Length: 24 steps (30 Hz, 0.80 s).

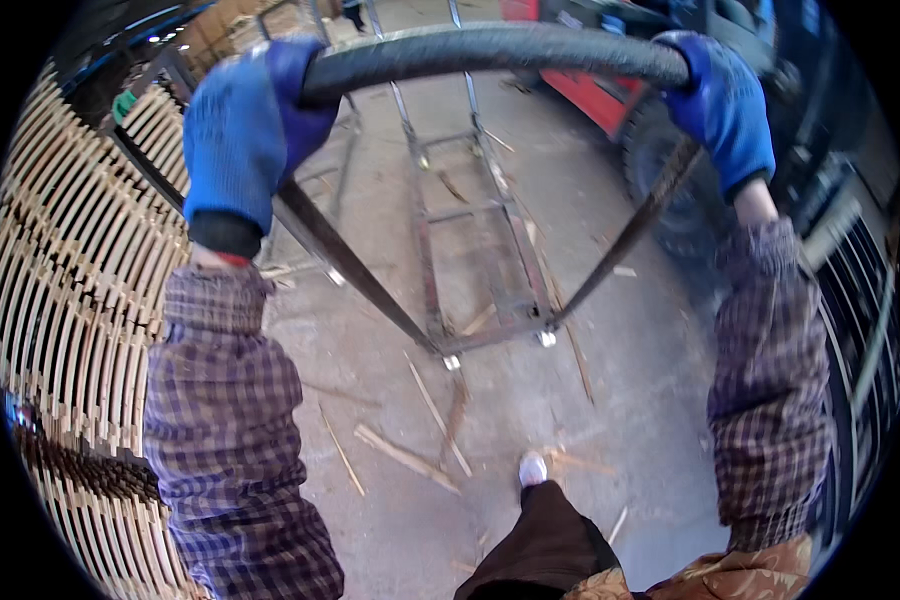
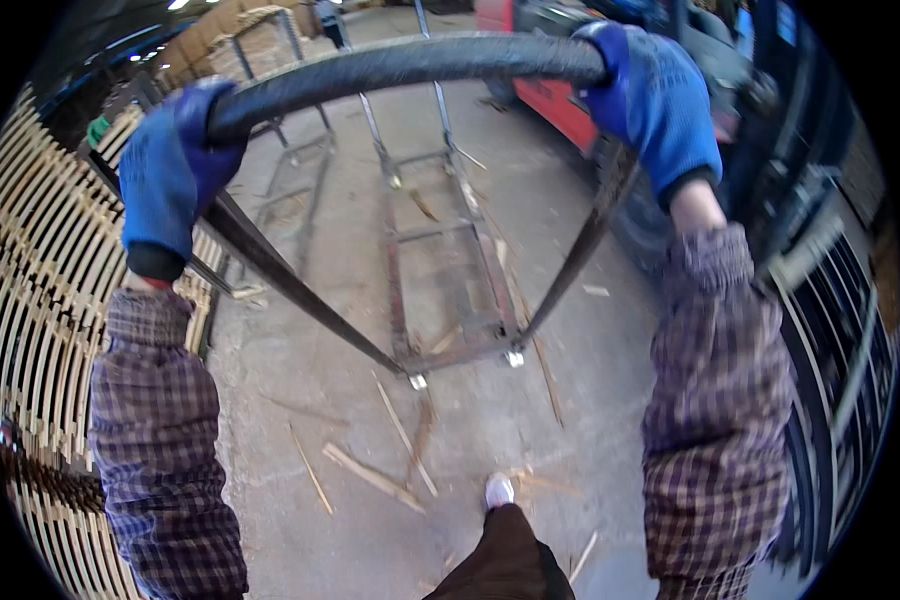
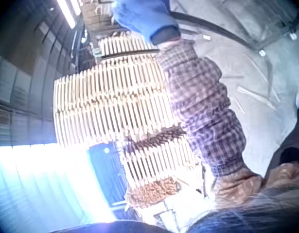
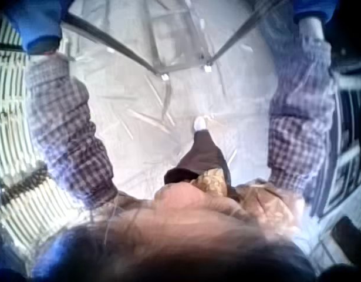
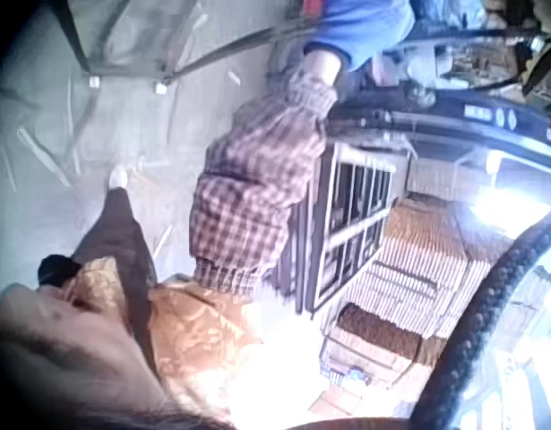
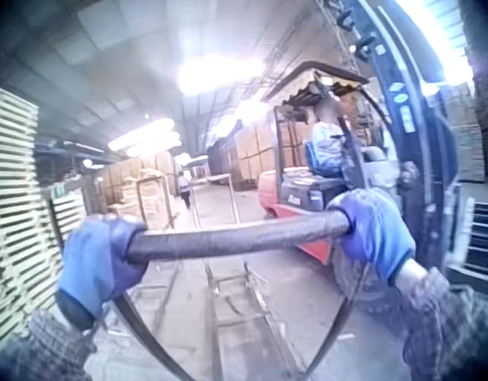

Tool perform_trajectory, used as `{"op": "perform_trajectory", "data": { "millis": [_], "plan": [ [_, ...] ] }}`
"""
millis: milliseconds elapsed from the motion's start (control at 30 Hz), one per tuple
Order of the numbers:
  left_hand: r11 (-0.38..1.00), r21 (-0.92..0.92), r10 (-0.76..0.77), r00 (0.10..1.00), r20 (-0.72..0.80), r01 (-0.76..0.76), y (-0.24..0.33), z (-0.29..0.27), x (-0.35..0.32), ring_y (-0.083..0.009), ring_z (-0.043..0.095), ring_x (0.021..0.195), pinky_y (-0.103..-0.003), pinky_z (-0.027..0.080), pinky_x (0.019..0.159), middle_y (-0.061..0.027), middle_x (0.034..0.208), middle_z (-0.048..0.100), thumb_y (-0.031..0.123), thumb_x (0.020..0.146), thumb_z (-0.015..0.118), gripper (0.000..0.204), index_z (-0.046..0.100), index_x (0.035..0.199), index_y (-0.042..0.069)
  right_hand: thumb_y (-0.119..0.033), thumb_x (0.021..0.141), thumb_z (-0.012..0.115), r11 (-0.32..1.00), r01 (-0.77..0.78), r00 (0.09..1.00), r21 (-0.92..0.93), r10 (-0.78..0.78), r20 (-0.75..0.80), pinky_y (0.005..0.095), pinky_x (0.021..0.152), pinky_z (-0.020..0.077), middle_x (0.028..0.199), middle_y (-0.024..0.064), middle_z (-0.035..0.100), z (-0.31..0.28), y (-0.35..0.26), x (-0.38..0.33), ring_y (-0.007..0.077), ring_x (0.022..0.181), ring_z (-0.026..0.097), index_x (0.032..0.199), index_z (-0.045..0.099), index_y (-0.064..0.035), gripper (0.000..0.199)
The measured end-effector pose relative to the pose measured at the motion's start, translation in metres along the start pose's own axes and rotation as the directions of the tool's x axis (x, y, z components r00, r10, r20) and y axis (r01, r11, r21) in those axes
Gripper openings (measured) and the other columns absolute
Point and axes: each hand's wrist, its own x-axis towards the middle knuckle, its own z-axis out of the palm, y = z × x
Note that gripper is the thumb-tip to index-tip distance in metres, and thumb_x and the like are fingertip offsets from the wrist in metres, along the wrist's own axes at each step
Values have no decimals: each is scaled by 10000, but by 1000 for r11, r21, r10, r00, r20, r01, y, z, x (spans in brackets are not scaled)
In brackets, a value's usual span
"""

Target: The person puts on blue gloves and pulls a metal hand truck through a warehouse. They then use a pitchfork to gather and move a pile of wooden sticks on the floor.

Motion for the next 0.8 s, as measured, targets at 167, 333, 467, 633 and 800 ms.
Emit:
{"op": "perform_trajectory", "data": {
  "millis": [167,333,467,633,800],
  "plan": [
    [999,-19,-24,995,100,26,8,84,32,-332,661,891,-408,533,793,-99,950,691,226,771,714,283,673,1051,223,-179,669,765,998,18,1000,-53,-17,6,387,845,495,988,102,674,83,36,20,313,944,637,1040,666,-170,384],
    [994,-27,-105,983,153,110,-45,217,76,-336,655,879,-417,529,789,-100,939,683,255,772,719,282,682,1050,225,-178,739,720,999,26,996,28,-28,84,388,819,504,958,122,673,198,68,77,313,902,644,1000,668,-133,270],
    [999,-10,-47,995,92,48,-84,320,104,-313,674,879,-410,540,780,-103,979,689,301,792,721,363,662,1141,221,-223,687,728,982,-108,977,152,77,197,367,607,493,694,127,642,268,63,136,303,636,634,771,659,-90,172],
    [993,-112,-49,991,-121,35,-103,432,145,-341,657,794,-439,514,732,-151,814,665,311,768,673,217,654,860,117,-226,672,734,997,-79,994,-15,80,72,388,612,493,682,120,647,386,66,181,314,654,645,735,648,-107,160],
    [994,-84,-53,984,169,68,-228,570,173,-321,676,924,-422,539,812,-128,978,691,424,807,697,403,643,1146,214,-215,744,658,958,220,958,-183,-248,-144,405,534,479,635,102,628,538,74,267,316,557,602,718,631,-133,90]
  ]
}}
